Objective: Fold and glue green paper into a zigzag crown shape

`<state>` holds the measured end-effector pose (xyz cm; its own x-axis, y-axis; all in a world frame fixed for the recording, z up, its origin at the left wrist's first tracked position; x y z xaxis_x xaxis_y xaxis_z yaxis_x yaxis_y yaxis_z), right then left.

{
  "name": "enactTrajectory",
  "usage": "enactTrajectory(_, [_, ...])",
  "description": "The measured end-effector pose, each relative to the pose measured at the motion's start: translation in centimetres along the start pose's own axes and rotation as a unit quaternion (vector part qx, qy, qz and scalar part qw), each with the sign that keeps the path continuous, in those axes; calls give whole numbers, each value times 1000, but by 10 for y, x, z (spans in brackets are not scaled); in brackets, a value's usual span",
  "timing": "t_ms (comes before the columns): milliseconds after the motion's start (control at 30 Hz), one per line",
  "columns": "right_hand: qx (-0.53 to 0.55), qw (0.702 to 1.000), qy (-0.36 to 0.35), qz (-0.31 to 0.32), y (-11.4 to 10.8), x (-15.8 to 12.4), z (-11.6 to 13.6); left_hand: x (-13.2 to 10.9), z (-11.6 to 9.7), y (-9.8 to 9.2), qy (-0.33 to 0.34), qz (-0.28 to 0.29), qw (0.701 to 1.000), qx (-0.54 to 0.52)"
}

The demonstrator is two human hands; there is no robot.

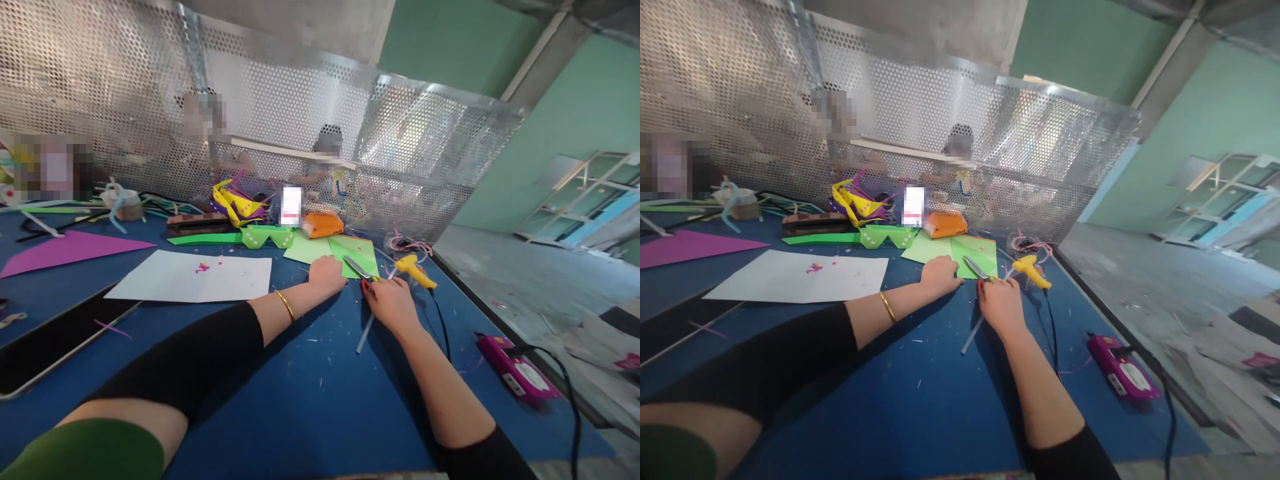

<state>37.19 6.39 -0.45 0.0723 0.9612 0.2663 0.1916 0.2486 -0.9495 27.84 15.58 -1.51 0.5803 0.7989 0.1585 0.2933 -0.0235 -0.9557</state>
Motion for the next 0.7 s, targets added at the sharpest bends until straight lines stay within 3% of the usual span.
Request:
enactTrajectory(267, [10,1000,15,4,2,0,-1,8,6,10,22,15,1000,-9])
enactTrajectory(500, [12,999,44,7,5,2,0,8,35,5,-119,-12,992,-27])
enactTrajectory(700, [17,997,72,1,8,3,-1,15,26,3,-187,-36,981,-30])
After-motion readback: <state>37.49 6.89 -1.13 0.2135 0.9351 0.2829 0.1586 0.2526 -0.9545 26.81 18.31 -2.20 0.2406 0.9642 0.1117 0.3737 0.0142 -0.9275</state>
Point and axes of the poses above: each hand's wrist, its own x-axis towards the middle knuckle, its own y-axis out of the palm, z = x × y, the point moved 8 cm from there along x, towards the middle knuckle, and after that the axes turned 1 degree about -x, right-handed, at the moved point
